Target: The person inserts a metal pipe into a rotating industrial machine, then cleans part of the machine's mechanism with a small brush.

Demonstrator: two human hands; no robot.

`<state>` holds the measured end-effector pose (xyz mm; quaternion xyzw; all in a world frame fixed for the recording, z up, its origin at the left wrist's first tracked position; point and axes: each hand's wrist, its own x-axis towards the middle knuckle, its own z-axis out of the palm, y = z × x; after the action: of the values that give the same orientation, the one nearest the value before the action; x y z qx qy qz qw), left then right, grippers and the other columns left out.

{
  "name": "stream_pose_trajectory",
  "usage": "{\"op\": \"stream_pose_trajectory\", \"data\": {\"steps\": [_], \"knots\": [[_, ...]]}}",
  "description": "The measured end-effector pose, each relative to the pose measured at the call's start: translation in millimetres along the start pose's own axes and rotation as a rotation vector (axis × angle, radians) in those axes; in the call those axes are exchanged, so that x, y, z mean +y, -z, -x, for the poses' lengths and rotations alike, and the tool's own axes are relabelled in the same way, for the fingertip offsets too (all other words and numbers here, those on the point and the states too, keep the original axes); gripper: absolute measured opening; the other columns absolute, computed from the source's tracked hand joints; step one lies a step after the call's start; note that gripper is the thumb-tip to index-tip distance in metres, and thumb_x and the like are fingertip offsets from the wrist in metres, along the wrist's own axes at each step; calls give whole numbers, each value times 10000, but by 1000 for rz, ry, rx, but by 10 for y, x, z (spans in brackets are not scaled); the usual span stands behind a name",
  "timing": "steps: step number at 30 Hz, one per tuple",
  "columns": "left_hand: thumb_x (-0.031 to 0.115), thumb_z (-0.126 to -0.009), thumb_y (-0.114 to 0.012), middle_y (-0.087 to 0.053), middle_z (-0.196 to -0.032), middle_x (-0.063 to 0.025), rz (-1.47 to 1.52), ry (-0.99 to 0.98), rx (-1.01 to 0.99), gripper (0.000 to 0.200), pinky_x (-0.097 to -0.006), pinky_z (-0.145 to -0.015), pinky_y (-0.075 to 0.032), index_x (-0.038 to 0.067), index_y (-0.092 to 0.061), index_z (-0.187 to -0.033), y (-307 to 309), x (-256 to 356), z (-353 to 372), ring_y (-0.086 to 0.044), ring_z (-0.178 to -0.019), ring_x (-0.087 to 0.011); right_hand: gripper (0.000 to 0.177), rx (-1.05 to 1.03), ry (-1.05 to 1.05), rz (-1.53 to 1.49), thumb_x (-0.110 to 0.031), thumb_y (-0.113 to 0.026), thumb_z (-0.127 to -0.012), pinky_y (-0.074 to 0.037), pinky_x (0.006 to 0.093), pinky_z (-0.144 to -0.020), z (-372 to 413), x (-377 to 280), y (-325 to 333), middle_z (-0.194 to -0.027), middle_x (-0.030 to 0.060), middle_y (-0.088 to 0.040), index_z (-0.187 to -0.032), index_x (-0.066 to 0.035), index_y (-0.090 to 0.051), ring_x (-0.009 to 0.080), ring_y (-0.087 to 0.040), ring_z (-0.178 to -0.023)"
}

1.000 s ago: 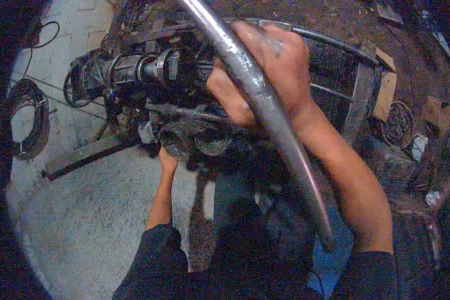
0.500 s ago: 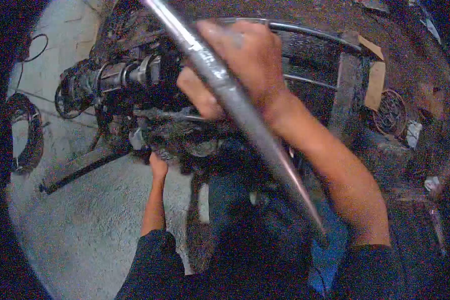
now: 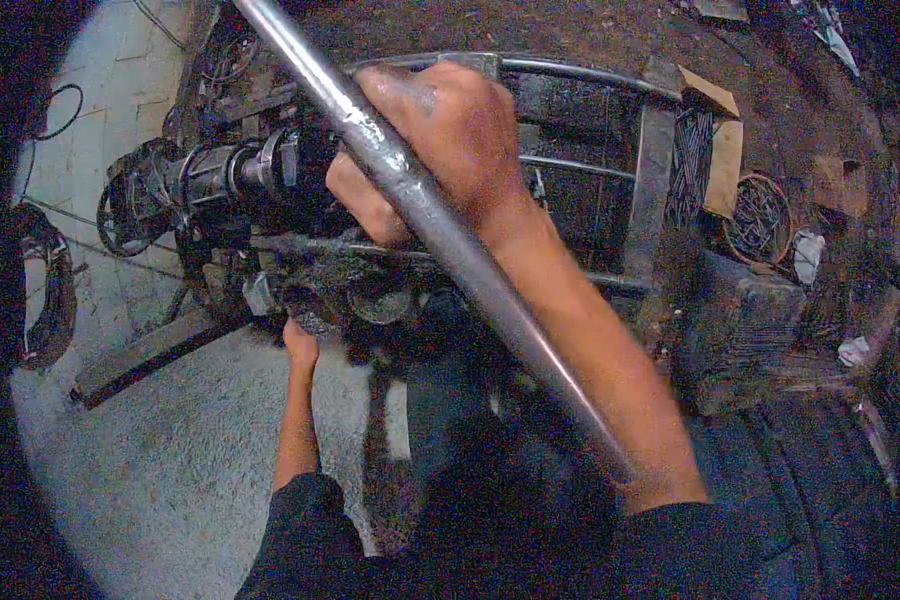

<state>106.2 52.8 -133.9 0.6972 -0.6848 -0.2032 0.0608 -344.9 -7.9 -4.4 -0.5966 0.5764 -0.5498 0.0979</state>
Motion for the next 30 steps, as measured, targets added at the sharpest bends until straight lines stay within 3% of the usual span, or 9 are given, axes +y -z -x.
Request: {"op": "stream_pose_trajectory", "data": {"steps": [4, 7, 11, 14, 16, 18, 20, 26, 30], "knots": [[230, -914, -507, -624, -744, -227, -205, 151, -120, 276, -436, -624, -462, -27, -606, -897, 368, 102, -98, -624, -705, -369, 402, -18, -30, 37, -267, -683, -515, -474, 438, -560, 16, -10, -16, -585, 91, -563, -885, -123, -619, 324, -576, -569], [313, -927, -488, -588, -672, -270, -439, 123, 64, 365, -538, -563, -410, -15, -599, -813, 513, 374, -140, -589, -650, -450, 412, -19, -16, 25, -277, -682, -553, -476, 435, -563, 48, 40, -9, -605, 96, -571, -933, -127, -626, 321, -581, -588], [336, -925, -491, -609, -708, -258, -520, 112, 368, 387, -484, -569, -445, -27, -617, -880, 668, 663, -385, -600, -666, -430, 333, -41, -11, -3, -267, -635, -677, -483, 429, -571, 80, 135, -19, -632, 101, -578, -981, -131, -626, 314, -589, -609], [264, -903, -520, -627, -716, -220, -418, 103, 417, 288, -470, -601, -463, -1, -629, -876, 705, 913, -741, -609, -678, -420, 272, -82, -54, 26, -246, -592, -741, -485, 422, -573, 69, 113, 10, -643, 99, -578, -987, -135, -626, 307, -592, -617], [234, -886, -544, -635, -755, -216, -193, -213, 543, 248, -430, -620, -475, 4, -635, -904, 657, 932, -919, -609, -686, -403, 268, -94, -35, -32, -242, -595, -737, -484, 419, -572, 20, 2, 85, -652, 100, -581, -980, -136, -624, 302, -594, -621], [201, -900, -527, -652, -748, -173, -227, -197, 539, 232, -382, -619, -486, -8, -628, -879, 657, 921, -905, -631, -667, -323, 263, -114, -24, -82, -240, -594, -736, -483, 417, -571, 22, 7, 83, -660, 102, -584, -975, -135, -623, 298, -595, -625], [191, -930, -486, -626, -701, -111, 282, -21, 435, 254, -340, -624, -497, -26, -606, -876, 669, 898, -891, -627, -658, -241, 240, -96, -19, 0, -231, -598, -739, -478, 420, -573, 56, 142, 14, -664, 108, -590, -955, -129, -622, 305, -594, -627], [213, -950, -438, -538, -653, -84, 874, 4, 339, 275, -346, -612, -506, -36, -550, -923, 656, 794, -967, -571, -615, -211, 187, -50, -8, -109, -186, -597, -762, -477, 402, -565, 64, 176, -26, -655, 104, -590, -932, -115, -630, 305, -587, -619], [224, -947, -432, -542, -672, -86, 875, -86, 326, 280, -350, -592, -501, -29, -549, -928, 601, 689, -1007, -553, -608, -197, 162, -10, 55, -82, -145, -612, -758, -505, 364, -592, -19, 38, 5, -677, 89, -611, -907, -89, -643, 287, -611, -631]]}}
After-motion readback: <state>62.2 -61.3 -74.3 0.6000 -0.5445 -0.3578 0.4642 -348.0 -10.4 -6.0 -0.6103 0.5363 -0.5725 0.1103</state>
